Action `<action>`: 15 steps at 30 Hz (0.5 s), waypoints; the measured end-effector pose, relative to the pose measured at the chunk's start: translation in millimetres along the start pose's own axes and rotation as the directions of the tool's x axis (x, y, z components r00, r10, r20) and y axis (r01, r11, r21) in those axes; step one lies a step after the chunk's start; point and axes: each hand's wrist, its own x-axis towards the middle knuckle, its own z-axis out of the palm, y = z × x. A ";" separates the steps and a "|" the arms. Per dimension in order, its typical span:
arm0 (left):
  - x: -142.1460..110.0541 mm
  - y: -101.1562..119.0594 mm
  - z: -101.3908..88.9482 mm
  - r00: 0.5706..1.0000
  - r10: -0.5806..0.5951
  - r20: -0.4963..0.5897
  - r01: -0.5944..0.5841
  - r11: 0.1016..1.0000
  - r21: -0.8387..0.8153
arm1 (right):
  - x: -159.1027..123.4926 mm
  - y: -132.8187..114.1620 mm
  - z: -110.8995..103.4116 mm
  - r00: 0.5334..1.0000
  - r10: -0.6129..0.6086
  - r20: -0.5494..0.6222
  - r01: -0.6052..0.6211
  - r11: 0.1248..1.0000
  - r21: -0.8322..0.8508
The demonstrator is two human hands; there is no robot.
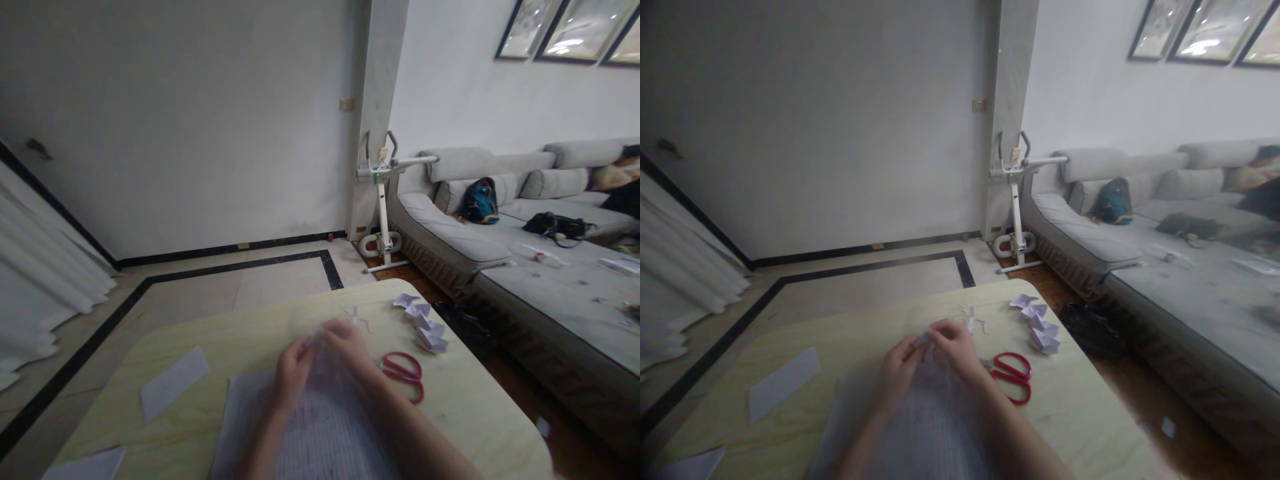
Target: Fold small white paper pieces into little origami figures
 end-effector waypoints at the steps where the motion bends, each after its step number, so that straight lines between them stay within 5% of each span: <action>1: -0.2 0.7 -0.2 1.000 0.001 0.005 -0.001 1.000 -0.001 | -0.5 -1.6 0.0 1.000 -0.005 0.007 0.005 1.000 0.000; 15: -2.2 2.7 -0.1 0.999 -0.007 0.048 0.008 0.999 -0.035 | -3.1 -8.5 -1.1 0.999 0.048 0.022 -0.051 0.992 0.120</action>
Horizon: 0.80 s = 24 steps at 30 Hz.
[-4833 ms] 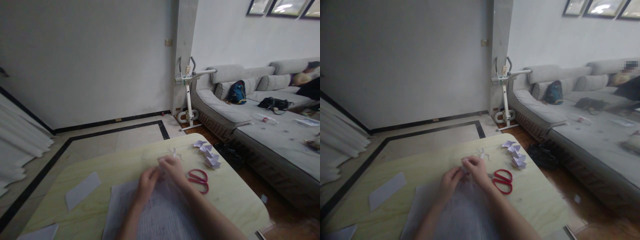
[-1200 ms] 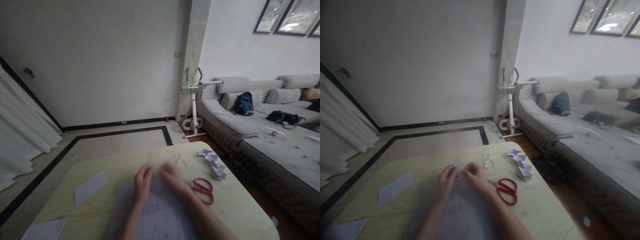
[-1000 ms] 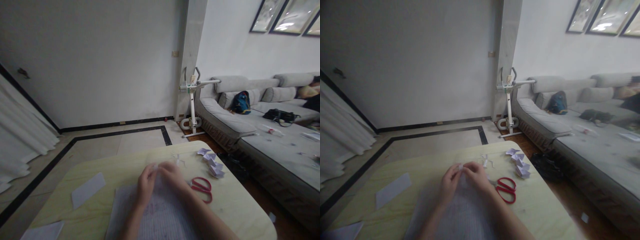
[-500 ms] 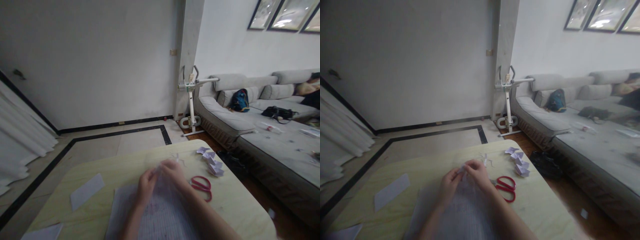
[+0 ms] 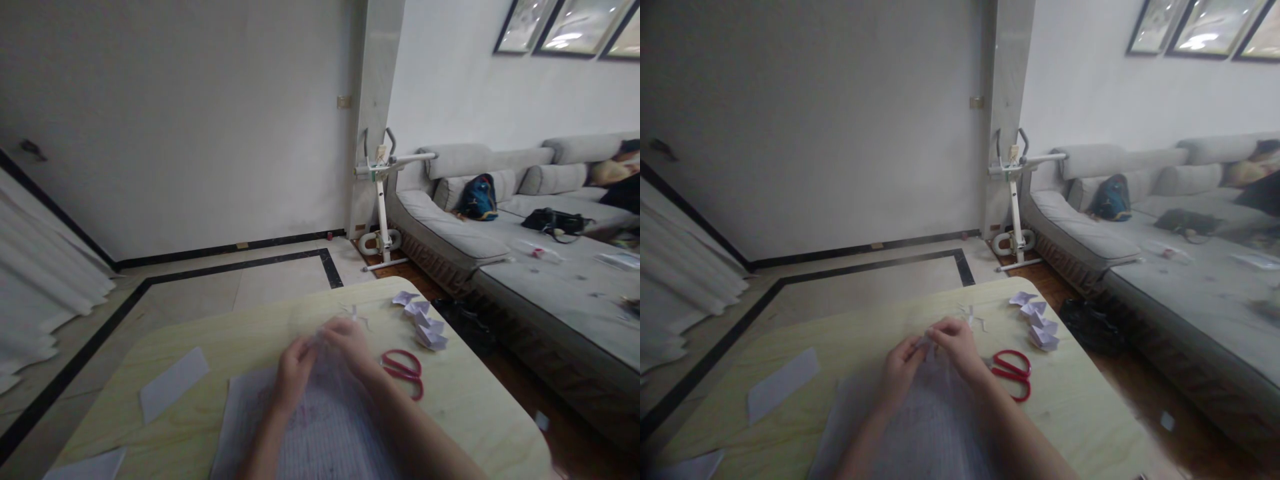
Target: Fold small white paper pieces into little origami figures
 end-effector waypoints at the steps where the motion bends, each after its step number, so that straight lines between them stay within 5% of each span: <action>1: -0.3 0.1 0.2 1.000 -0.006 0.004 0.006 1.000 -0.005 | -0.4 -0.3 0.4 1.000 0.012 -0.002 -0.012 1.000 0.017; 8: -0.9 -6.5 1.2 0.998 -0.055 0.040 0.056 0.998 -0.026 | 2.7 6.7 2.9 0.989 0.111 -0.093 -0.107 0.993 0.042; 16: -4.8 -3.6 2.1 0.994 -0.076 0.084 0.079 0.996 -0.042 | 3.2 6.6 1.3 0.987 0.074 -0.145 -0.075 0.997 0.000; 24: -5.2 -1.2 -0.2 0.997 -0.080 0.003 0.080 0.997 0.003 | 4.8 8.5 5.4 0.989 0.096 -0.115 -0.100 0.995 -0.022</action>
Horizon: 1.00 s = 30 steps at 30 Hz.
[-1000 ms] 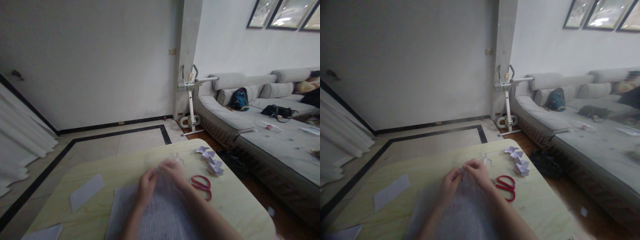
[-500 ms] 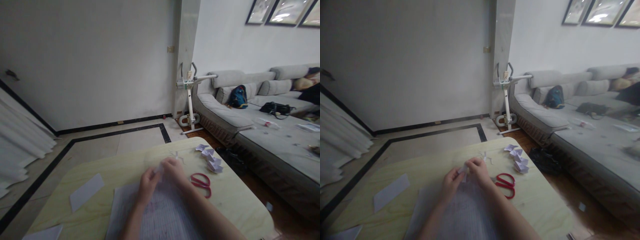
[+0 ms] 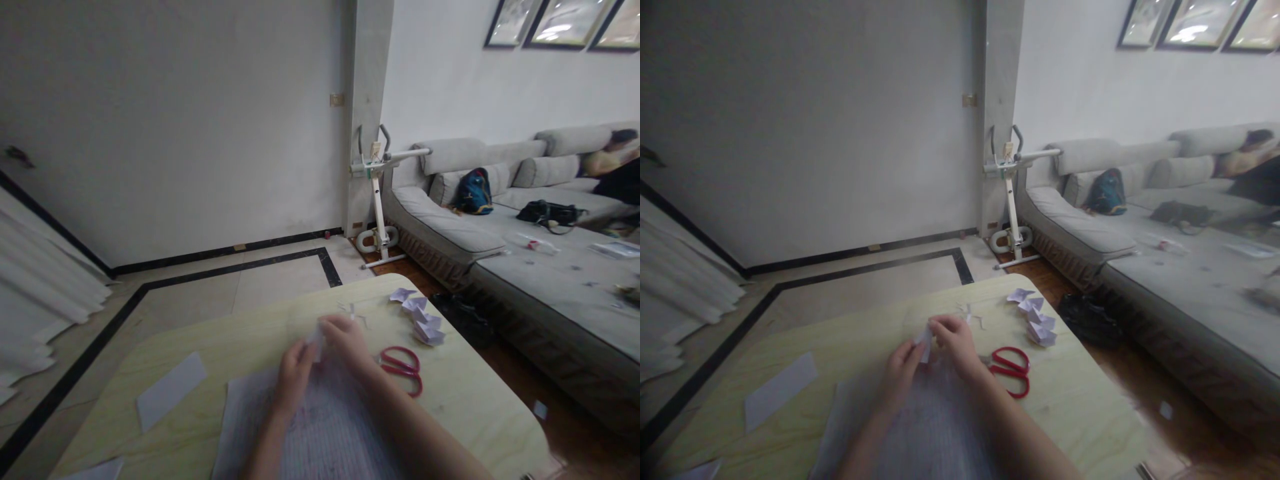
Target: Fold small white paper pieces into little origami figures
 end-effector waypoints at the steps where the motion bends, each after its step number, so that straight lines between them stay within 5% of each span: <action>1: 0.3 -0.1 -0.8 1.000 0.001 -0.011 -0.001 1.000 -0.001 | 0.0 -0.3 0.5 1.000 0.005 0.016 -0.005 1.000 -0.005; 30: 5.8 -5.6 -3.1 0.993 0.076 -0.087 -0.071 0.996 0.061 | -0.3 13.5 0.7 0.982 -0.150 0.115 0.169 0.969 -0.183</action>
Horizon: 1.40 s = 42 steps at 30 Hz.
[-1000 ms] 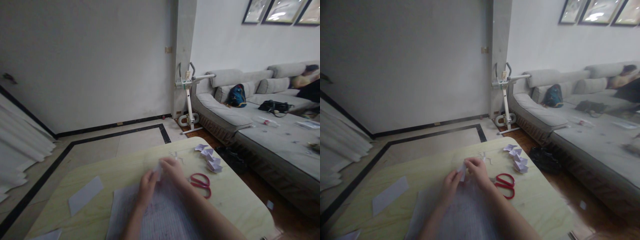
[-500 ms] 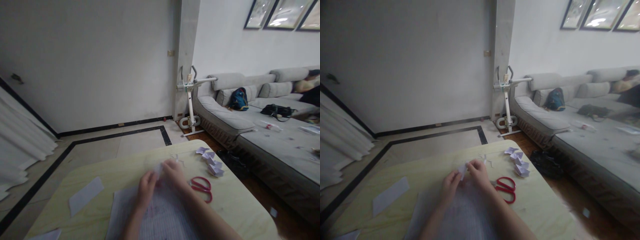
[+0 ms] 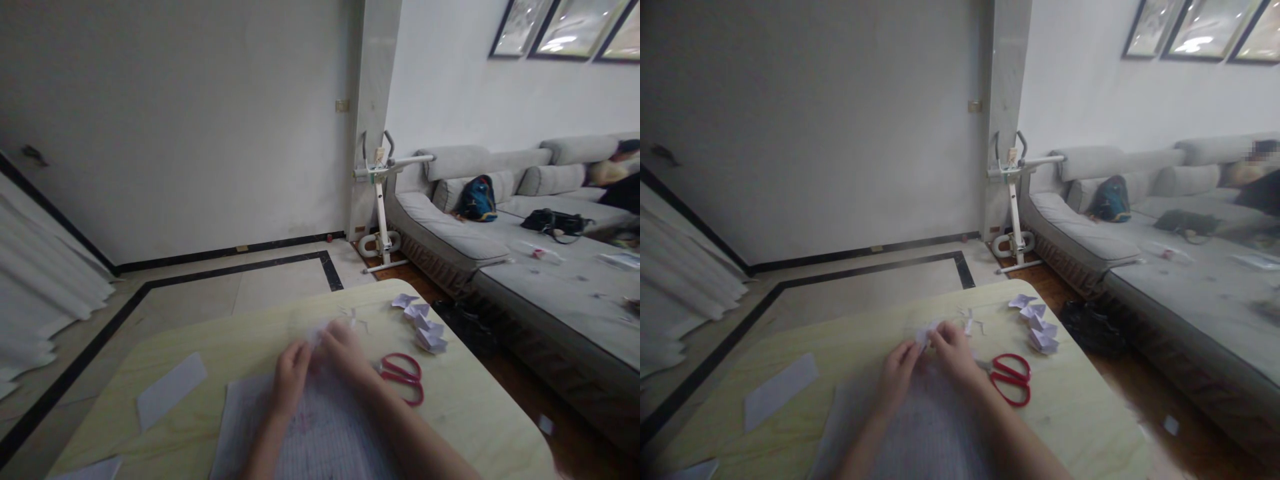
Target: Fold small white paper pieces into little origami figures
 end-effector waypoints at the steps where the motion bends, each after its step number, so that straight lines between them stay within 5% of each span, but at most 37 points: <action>1: 0.3 0.4 -0.5 1.000 0.004 -0.006 -0.004 1.000 0.000 | -1.0 -0.9 0.7 1.000 0.001 0.022 -0.001 1.000 0.001; 8: -0.5 5.8 -0.8 1.000 -0.003 0.000 0.003 1.000 -0.015 | -3.8 -7.5 0.5 0.995 -0.031 0.092 0.026 0.999 0.047; 21: -2.8 7.2 1.4 0.997 -0.009 0.075 0.013 0.999 -0.048 | -1.2 3.7 -5.0 0.999 0.041 -0.027 -0.039 0.996 0.082; 27: 1.2 -7.3 4.2 0.977 0.162 -0.138 -0.142 0.979 0.148 | 0.2 5.0 -5.2 0.997 -0.017 -0.071 0.018 1.000 0.010; 29: 2.1 -10.3 3.8 0.970 0.211 -0.119 -0.182 0.959 0.215 | -0.6 5.3 -3.4 0.997 -0.036 -0.071 0.035 0.999 -0.016; 36: 3.0 -18.8 0.8 0.989 0.138 -0.048 -0.131 0.983 0.128 | -6.5 -7.2 -0.6 0.994 -0.108 0.030 0.110 0.990 -0.092; 42: 2.6 -16.1 0.9 0.996 0.087 0.001 -0.087 0.995 0.045 | -4.6 -11.1 -0.6 0.998 -0.042 0.052 0.038 0.997 0.066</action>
